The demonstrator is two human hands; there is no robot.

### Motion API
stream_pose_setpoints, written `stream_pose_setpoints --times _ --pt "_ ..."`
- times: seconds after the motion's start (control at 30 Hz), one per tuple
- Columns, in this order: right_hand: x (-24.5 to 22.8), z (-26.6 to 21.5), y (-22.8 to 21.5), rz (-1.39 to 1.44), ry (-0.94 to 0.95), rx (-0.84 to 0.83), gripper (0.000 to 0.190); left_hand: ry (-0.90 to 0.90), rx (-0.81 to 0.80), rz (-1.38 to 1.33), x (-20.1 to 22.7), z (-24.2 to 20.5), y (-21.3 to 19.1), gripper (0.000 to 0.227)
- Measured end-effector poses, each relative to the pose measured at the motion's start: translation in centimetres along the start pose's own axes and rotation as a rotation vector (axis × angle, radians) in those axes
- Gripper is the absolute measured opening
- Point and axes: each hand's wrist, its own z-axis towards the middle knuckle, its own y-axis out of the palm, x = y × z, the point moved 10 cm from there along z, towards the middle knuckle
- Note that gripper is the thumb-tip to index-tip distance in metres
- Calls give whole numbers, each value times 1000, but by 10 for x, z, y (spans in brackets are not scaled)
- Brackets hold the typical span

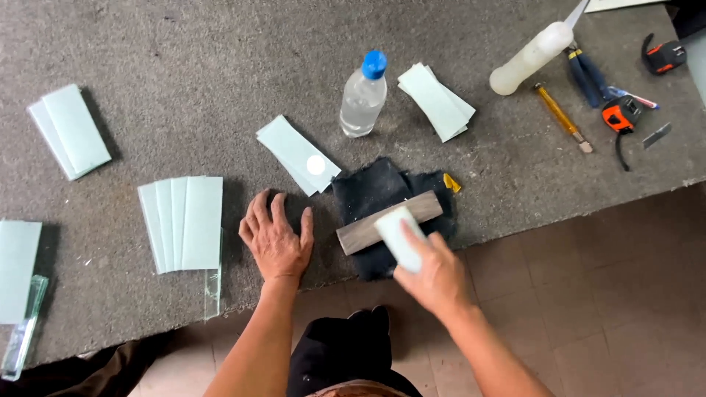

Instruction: Smoothing the edges of small rectangular glass pieces by wetting them and rubbing them against an abrasive block on a workbench.

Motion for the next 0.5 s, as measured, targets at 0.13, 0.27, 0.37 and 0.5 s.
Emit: stream_pose_setpoints --times 0.13,0.27,0.37,0.5 --pt "5 -4 -27 -57 168 262 90 -20 -84 -13 10 1 -18 57" --pt "-22 -9 14 100 21 -98 96 -53 -21 56 2 -3 -6 64" --pt "-17 -4 17 143 249 -198 100 -51 38 112 -4 -3 -5 62" --pt "-22 -10 20 78 157 -326 96 -79 64 122 -3 -8 -4 58"
